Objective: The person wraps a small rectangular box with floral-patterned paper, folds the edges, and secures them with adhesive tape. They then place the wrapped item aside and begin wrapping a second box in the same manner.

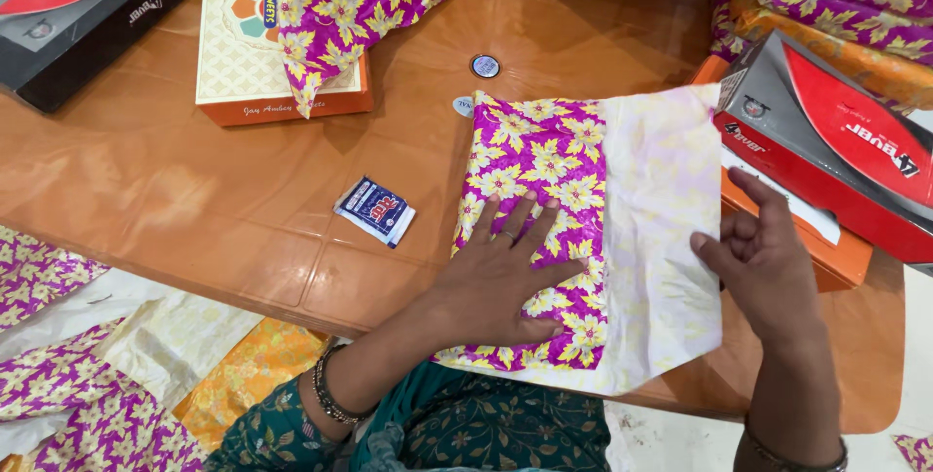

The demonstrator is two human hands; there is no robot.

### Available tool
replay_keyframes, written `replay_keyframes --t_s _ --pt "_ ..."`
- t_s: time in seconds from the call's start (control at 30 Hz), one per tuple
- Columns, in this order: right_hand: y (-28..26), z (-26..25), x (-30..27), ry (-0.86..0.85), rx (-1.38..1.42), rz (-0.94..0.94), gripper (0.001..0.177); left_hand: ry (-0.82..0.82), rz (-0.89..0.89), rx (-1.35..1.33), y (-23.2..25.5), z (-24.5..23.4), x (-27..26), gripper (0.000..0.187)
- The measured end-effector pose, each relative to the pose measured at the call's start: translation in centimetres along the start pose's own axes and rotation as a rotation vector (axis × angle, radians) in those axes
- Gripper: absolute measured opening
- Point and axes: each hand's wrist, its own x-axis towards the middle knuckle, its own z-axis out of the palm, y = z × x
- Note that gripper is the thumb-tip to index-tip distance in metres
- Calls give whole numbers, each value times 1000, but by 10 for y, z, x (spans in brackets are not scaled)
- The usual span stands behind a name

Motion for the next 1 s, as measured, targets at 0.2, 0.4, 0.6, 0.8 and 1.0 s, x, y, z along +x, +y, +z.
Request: replay_keyframes --t_s 0.2,0.4,0.6,0.8,1.0 --pt "-58 38 5 -252 284 -190 80 15 17 20 4 0 3 68" --pt "-92 105 8 -405 290 -236 83 272 145 63 -2 12 -2 46" --pt "-82 141 14 -471 398 -147 86 776 364 -484 -5 25 -28 8" --pt "-62 159 -5 -535 419 -204 70 815 494 -434 -5 23 -24 21" --pt "-65 152 -20 -477 -100 -645 52 982 75 -285 -19 2 -18 17"
